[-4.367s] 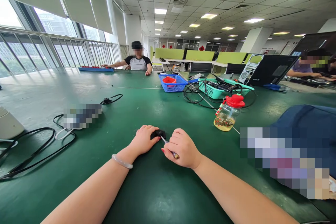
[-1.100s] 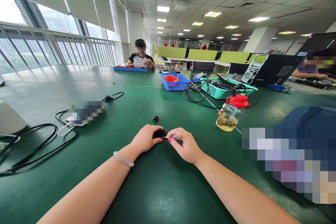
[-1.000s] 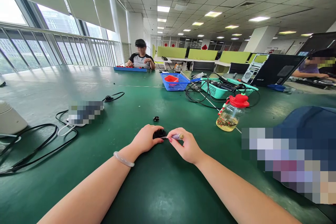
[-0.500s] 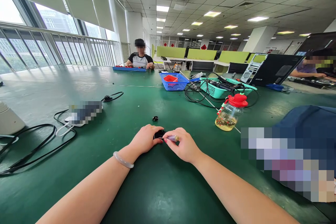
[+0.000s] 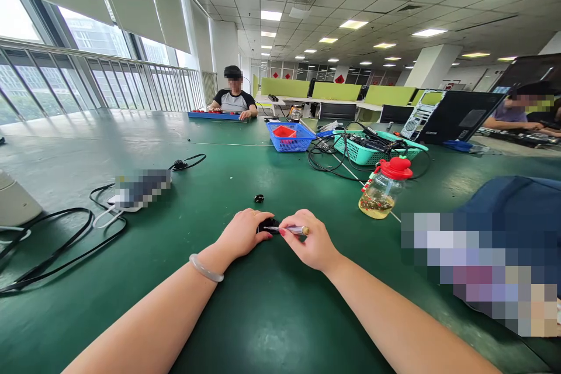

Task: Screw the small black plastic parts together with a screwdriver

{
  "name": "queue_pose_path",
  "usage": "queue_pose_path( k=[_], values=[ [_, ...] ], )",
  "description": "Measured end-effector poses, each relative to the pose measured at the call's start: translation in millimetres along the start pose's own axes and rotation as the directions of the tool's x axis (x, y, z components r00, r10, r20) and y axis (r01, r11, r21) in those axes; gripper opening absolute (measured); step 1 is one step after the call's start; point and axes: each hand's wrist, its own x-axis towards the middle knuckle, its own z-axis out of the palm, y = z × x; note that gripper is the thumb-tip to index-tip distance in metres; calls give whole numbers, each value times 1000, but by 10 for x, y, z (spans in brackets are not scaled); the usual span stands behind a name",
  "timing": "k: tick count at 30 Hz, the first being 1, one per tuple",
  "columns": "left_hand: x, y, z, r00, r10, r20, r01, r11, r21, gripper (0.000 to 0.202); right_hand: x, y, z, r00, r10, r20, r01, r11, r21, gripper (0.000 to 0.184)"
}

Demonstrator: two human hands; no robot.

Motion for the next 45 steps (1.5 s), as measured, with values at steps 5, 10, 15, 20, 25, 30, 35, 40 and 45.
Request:
queue_pose_path(
  k=[5,10,15,20,25,30,35,40,45],
  values=[
    [-8,5,-2,1000,-15,7,15,1000,21,46,3,10,-25,998,46,-52,-47,999,-15,12],
    [-16,15,-3,1000,-16,8,16,1000,9,45,25,11,-1,986,161,45,-157,985,-74,15],
    [-8,33,-15,1000,1,-2,-1,1000,6,40,51,33,12,973,214,84,-208,975,-73,17],
    [-14,55,-29,999,15,-51,-15,1000,7,35,49,88,27,968,237,83,-237,971,-5,17],
    [-14,54,-27,999,-13,-52,14,1000,18,36,24,63,-1,968,249,-36,-246,967,60,11],
    [-4,56,-33,989,-66,-129,68,998,15,40,11,42,-36,968,166,-188,-162,986,35,11],
    [-4,50,-35,955,-186,-233,199,979,35,42,41,84,-23,960,125,-253,-127,992,6,11],
    [-26,13,-12,936,-305,-177,336,922,190,39,44,132,13,961,175,-214,-176,984,15,18],
    [-39,48,-18,934,-319,-161,353,892,282,37,34,151,41,966,204,-158,-207,978,-4,23]
  ],
)
